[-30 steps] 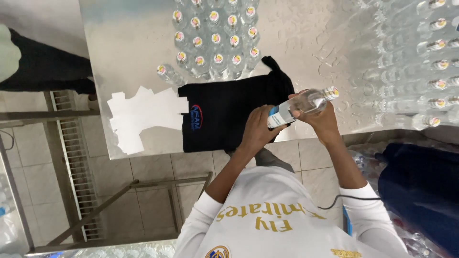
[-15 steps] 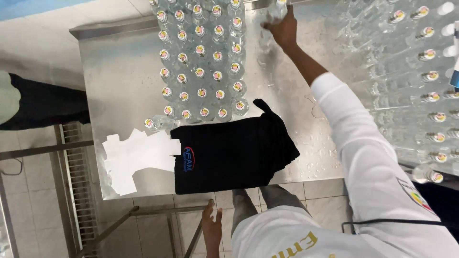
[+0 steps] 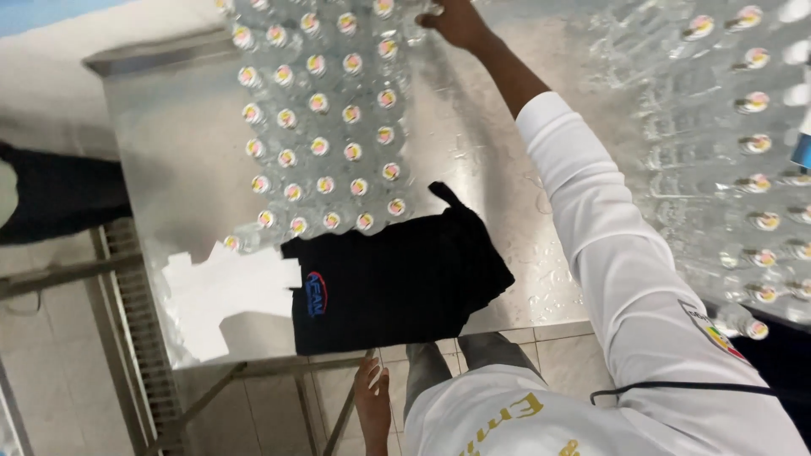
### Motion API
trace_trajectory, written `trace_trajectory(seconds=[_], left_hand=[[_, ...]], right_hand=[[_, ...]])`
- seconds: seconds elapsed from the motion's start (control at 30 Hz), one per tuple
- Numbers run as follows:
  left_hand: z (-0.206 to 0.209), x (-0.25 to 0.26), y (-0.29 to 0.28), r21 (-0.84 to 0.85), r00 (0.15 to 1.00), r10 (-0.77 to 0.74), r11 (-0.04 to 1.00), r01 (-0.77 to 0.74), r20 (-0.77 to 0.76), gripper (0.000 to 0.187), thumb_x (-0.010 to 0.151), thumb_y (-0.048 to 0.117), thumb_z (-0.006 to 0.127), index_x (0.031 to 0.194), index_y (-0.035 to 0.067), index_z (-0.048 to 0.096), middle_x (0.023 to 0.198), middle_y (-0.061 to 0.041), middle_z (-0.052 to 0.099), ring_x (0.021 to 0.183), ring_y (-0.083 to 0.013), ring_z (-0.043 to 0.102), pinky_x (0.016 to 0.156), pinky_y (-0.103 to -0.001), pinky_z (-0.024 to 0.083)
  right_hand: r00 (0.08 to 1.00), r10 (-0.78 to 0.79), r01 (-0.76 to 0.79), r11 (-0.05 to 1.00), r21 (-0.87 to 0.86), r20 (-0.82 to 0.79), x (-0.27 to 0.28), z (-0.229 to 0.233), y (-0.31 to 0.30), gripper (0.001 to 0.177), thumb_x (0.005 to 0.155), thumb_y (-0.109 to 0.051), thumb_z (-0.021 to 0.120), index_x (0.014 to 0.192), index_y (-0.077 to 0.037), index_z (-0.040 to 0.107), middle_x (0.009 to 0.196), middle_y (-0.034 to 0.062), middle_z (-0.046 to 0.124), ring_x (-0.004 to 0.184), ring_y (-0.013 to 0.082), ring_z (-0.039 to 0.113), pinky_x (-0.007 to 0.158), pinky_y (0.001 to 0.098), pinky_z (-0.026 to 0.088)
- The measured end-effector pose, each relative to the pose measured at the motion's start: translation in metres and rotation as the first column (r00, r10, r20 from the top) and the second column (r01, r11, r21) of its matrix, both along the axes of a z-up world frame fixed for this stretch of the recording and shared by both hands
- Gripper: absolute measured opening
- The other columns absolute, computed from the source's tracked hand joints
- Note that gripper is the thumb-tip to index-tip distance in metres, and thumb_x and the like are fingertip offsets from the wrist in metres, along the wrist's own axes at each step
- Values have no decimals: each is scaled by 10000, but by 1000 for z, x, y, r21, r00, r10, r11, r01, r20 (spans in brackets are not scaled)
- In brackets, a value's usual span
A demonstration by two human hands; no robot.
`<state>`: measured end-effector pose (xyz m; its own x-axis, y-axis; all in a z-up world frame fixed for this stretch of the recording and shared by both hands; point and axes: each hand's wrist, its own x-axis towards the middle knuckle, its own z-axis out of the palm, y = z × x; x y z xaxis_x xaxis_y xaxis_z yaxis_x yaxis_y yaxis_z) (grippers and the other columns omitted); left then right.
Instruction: The person repeatedly picks up clear plastic water bottles and applies rectangular paper labels to them. They peel the backing off the labels and wrap them around the bottles, smoothing them down before placing the labeled bottles onto a nearby surface.
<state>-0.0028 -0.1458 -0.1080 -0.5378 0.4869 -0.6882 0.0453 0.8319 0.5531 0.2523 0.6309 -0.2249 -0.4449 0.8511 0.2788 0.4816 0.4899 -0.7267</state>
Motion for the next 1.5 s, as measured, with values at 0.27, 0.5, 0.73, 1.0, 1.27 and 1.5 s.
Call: trace_trajectory(seconds=[0.27, 0.5, 0.73, 1.0, 1.27, 1.5], left_hand=[[-22, -13, 18, 124, 990, -131, 983, 136, -45, 395, 1025, 171, 677, 1420, 152, 696, 1544, -35, 683, 1354, -230, 715, 1077, -407, 585], [-48, -1, 14, 587, 952, -42, 795, -153, 305, 475, 1122, 267, 364, 1008, 22, 754, 1167, -204, 802, 1147, -345, 769, 941, -449, 634], [-86, -6, -77, 148, 461, 179, 795, -588, 869, 542, 707, -157, 512, 1211, -17, 655, 1384, -296, 643, 1242, -470, 658, 1035, -577, 575], [-109, -16, -98, 340, 582, 50, 769, -541, 812, 389, 914, 123, 789, 1273, 26, 674, 1437, -225, 685, 1388, -389, 633, 1252, -536, 449], [-67, -38, -62, 418, 855, -142, 903, -94, 499, 338, 1033, 82, 558, 1349, 79, 679, 1525, -136, 596, 1523, -342, 492, 1192, -471, 456], [-77, -34, 7, 591, 985, -125, 789, 170, -116, 405, 1035, 86, 580, 1428, 163, 646, 1407, -64, 644, 1349, -264, 626, 1106, -401, 563]], right_hand=[[833, -503, 360, 808, 467, 229, 201, 170, -168, 459, 1017, 13, 817, 1436, -39, 638, 1375, 186, 589, 1129, 385, 603, 806, 490, 540], [567, -509, 409, 856, 315, 647, 336, 152, -193, 300, 1221, -262, 650, 1250, 34, 616, 1047, 300, 711, 935, 513, 645, 627, 644, 508], [701, -261, 187, 965, 182, 664, 274, 202, -258, 396, 1243, -326, 650, 1347, 55, 677, 1132, 280, 820, 863, 499, 760, 665, 554, 551], [818, 352, 233, 520, -822, 454, 88, 145, -313, 264, 1048, -176, 746, 1242, -13, 819, 1032, 179, 802, 780, 245, 662, 647, 409, 533], [912, 270, 253, 225, -941, 309, -24, 124, -376, 792, 1084, -740, 598, 1029, 19, 814, 607, 51, 507, 530, 135, 426, 425, 268, 378], [821, 48, 459, 538, -707, 569, 137, 215, -387, 423, 1104, -463, 655, 1079, -91, 856, 756, 171, 729, 443, 228, 586, 530, 394, 511]])
